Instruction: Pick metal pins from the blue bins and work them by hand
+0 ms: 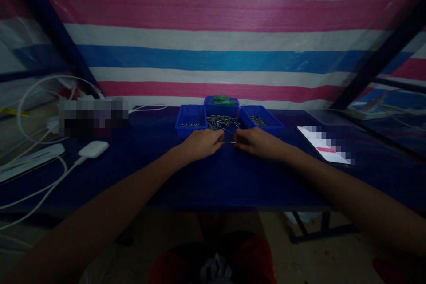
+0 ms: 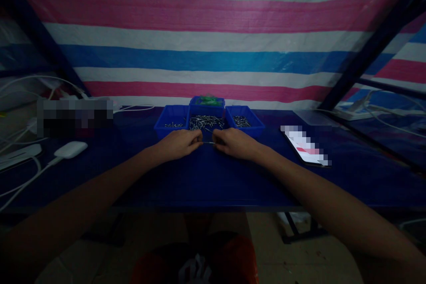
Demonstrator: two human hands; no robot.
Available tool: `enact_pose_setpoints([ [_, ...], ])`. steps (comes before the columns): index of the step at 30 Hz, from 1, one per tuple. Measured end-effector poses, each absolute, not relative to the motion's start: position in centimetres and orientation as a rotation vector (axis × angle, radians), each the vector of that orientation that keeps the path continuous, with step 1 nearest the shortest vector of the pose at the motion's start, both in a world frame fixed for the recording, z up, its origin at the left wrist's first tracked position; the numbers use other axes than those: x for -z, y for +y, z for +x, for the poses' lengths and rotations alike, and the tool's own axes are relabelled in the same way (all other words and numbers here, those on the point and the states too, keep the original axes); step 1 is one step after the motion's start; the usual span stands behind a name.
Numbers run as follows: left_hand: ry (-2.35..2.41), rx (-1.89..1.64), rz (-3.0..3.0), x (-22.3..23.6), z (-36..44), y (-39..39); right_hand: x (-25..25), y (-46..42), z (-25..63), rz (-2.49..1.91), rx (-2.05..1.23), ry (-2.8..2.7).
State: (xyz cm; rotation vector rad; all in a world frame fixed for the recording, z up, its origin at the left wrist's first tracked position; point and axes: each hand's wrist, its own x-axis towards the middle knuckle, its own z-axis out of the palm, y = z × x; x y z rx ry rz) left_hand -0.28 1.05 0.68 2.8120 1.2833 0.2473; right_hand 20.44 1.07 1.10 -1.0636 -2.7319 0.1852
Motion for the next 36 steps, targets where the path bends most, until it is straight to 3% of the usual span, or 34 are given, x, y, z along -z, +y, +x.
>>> enact_pose_setpoints([
  [36, 1.272, -0.214, 2.831, -1.12, -0.24, 0.65, -1.1, 1.16, 20.34, -1.111, -0.056, -2.77],
])
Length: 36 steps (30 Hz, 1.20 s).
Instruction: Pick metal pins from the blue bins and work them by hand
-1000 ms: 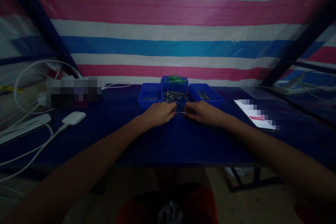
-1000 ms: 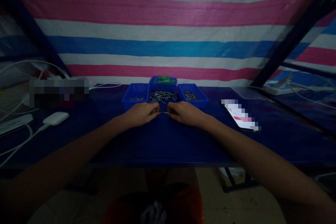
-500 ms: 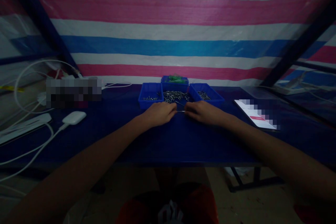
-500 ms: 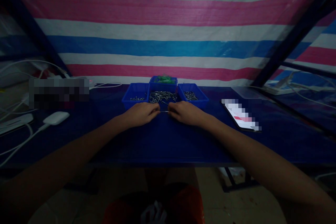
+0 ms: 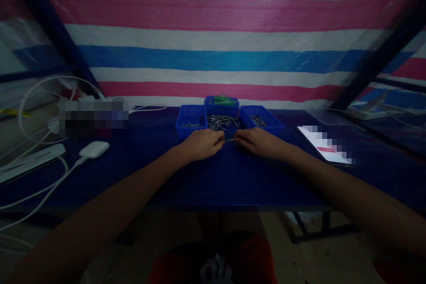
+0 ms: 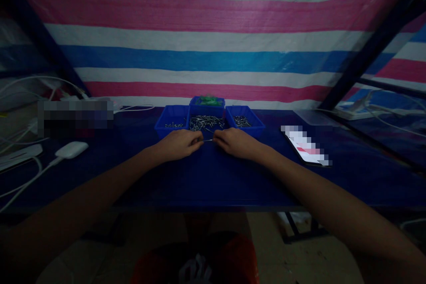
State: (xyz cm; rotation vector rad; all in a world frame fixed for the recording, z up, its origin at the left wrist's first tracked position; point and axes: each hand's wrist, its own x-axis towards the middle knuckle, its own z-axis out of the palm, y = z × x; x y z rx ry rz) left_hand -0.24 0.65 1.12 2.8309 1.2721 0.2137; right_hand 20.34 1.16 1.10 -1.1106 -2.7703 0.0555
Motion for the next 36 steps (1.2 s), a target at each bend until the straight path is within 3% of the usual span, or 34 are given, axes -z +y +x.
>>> enact_pose_setpoints([
  [36, 1.276, -0.21, 2.868, -0.78, -0.47, 1.04, -0.99, 1.16, 20.29, -1.127, -0.128, -2.726],
])
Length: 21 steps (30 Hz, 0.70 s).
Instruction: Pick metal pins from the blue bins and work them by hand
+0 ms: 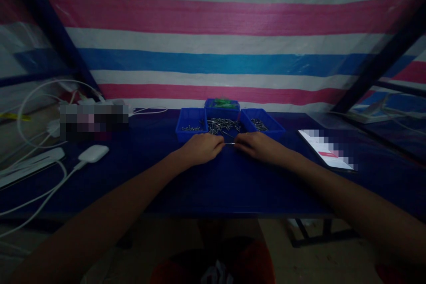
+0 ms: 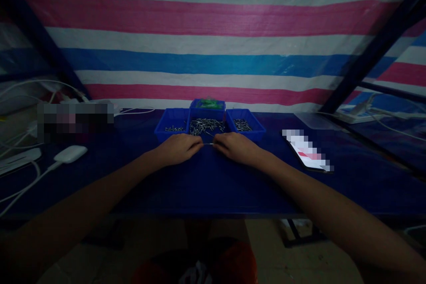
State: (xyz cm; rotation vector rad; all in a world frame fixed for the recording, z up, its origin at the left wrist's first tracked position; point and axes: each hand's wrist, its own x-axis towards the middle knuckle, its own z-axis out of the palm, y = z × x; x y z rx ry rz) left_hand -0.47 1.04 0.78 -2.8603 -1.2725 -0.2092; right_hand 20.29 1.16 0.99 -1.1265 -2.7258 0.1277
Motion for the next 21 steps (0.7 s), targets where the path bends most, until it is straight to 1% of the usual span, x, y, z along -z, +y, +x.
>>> enact_pose_setpoints([
  [12, -1.247, 0.252, -2.842, -0.77, -0.61, 0.97, -1.05, 1.21, 20.34, -1.17, -0.11, -2.721],
  [21, -1.278, 0.219, -2.815, -0.63, -0.52, 1.08, -1.31, 0.75, 20.05, -1.104, -0.106, -2.772],
])
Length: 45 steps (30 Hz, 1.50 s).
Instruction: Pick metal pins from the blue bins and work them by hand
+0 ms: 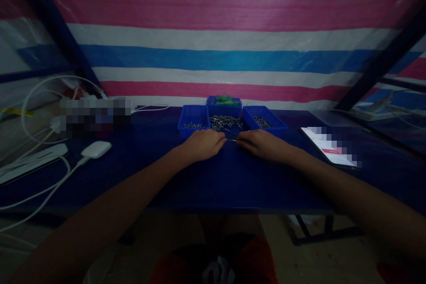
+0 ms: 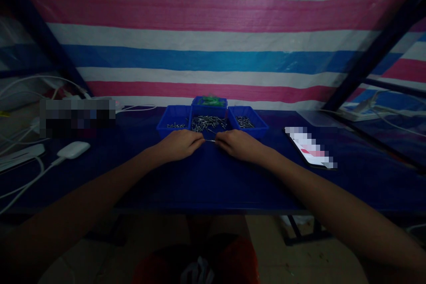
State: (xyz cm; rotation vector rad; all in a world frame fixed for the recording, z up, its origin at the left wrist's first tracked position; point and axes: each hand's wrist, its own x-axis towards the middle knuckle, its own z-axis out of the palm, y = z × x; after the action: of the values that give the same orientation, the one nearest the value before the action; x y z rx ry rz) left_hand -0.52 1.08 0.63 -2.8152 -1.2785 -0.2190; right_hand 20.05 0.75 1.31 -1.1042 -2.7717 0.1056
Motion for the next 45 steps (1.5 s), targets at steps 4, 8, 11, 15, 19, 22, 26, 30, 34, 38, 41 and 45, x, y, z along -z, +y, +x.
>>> enact_pose_setpoints([
  [4, -1.284, 0.248, -2.796, -0.7, -0.54, 1.07, -1.24, 0.77, 20.08, -1.107, -0.099, -2.77],
  [8, -1.27, 0.245, -2.779, -0.68, -0.55, 1.01, -1.2, 0.8, 20.14, -1.097, -0.096, -2.764],
  [11, -1.271, 0.226, -2.78, -0.6, -0.52, 1.03, -1.19, 0.82, 20.16, -1.087, -0.108, -2.764],
  [15, -1.265, 0.217, -2.788, -0.43, -0.55, 1.16, -1.17, 0.85, 20.15, -1.09, -0.115, -2.765],
  [19, -1.255, 0.198, -2.791, -0.37, -0.54, 1.2, -1.1, 0.9, 20.2, -1.083, -0.103, -2.769],
  [22, -1.257, 0.18, -2.782, -0.45, -0.46, 1.14, -1.07, 0.93, 20.26, -1.082, -0.09, -2.775],
  [26, -1.277, 0.164, -2.776, -0.54, -0.41, 1.12, -1.09, 0.92, 20.23, -1.075, -0.089, -2.771],
  [30, -1.283, 0.158, -2.781, -0.53, -0.44, 1.15, -1.15, 0.81, 20.13, -1.071, -0.115, -2.767],
  [34, -1.283, 0.177, -2.788, -0.57, -0.39, 1.1, -1.18, 0.73, 20.19, -1.075, -0.114, -2.767],
  [38, -1.273, 0.192, -2.809, -0.59, -0.32, 1.04, -1.14, 0.83, 20.32, -1.104, -0.101, -2.761],
  [41, -1.263, 0.194, -2.826, -0.6, -0.34, 1.0, -1.08, 0.92, 20.32, -1.126, -0.073, -2.759],
  [45, -1.269, 0.181, -2.843, -0.69, -0.4, 0.93, -1.04, 0.94, 20.25, -1.128, -0.052, -2.759],
])
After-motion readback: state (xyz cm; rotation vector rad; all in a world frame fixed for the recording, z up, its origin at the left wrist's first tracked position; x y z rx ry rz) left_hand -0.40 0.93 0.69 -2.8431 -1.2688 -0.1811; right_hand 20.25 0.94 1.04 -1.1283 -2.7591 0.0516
